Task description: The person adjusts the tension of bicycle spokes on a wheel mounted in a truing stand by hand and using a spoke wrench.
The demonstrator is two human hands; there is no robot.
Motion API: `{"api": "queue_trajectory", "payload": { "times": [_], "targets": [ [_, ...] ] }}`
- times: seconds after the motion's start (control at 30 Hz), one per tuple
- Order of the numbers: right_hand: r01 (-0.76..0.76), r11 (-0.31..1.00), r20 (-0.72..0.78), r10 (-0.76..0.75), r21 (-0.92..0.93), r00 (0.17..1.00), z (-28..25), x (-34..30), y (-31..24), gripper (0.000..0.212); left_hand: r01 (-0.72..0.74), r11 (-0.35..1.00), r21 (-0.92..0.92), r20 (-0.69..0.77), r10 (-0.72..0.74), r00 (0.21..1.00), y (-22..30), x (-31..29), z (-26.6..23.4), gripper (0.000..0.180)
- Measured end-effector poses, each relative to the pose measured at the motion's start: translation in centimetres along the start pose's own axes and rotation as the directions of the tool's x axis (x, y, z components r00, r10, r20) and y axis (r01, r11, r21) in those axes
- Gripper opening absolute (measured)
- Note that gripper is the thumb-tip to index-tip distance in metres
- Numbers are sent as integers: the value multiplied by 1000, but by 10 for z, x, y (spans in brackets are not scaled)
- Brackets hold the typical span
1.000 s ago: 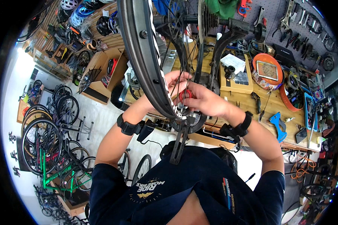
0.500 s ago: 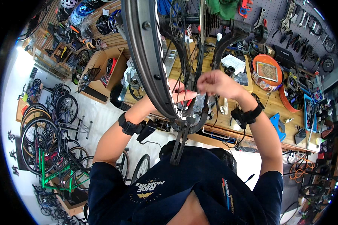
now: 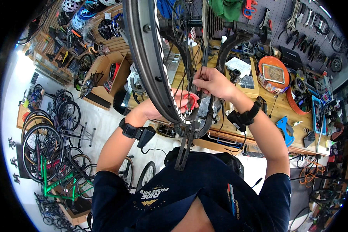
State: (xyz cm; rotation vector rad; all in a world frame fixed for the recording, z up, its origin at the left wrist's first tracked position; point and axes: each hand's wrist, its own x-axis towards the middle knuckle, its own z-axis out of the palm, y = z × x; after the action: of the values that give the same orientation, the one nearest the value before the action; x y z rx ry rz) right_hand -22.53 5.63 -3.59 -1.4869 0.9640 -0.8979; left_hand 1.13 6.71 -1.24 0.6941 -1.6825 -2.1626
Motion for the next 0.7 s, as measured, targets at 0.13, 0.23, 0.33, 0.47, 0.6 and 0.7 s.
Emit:
{"api": "queue_trajectory", "payload": {
  "times": [0.13, 0.23, 0.33, 0.47, 0.6, 0.7],
  "targets": [
    [-16, 998, 64, 12, 69, 998, -5, -1, -4, 14, -30, 998, -63, 139, 38, 990, 15, 1, 5, 60],
    [-10, 997, 82, 4, 74, 997, -5, -1, -4, 13, -93, 996, -11, 139, 93, 986, 13, 6, 3, 61],
    [-16, 997, 74, 10, 75, 997, -5, 0, -2, 12, -92, 989, -114, 176, 111, 978, 4, 10, -4, 59],
    [-15, 998, 53, 11, 65, 999, -4, 1, 3, 12, -71, 976, -204, 192, 111, 975, -4, 17, -11, 48],
    [-5, 997, 65, 0, 83, 998, -2, 0, -1, 12, -181, 980, -80, 105, 189, 976, -11, 18, -6, 30],
    [9, 999, 23, -10, 50, 1000, -2, -2, 2, 11, -12, 973, 229, -222, 64, 973, -3, 18, 12, 22]
  ]
}}
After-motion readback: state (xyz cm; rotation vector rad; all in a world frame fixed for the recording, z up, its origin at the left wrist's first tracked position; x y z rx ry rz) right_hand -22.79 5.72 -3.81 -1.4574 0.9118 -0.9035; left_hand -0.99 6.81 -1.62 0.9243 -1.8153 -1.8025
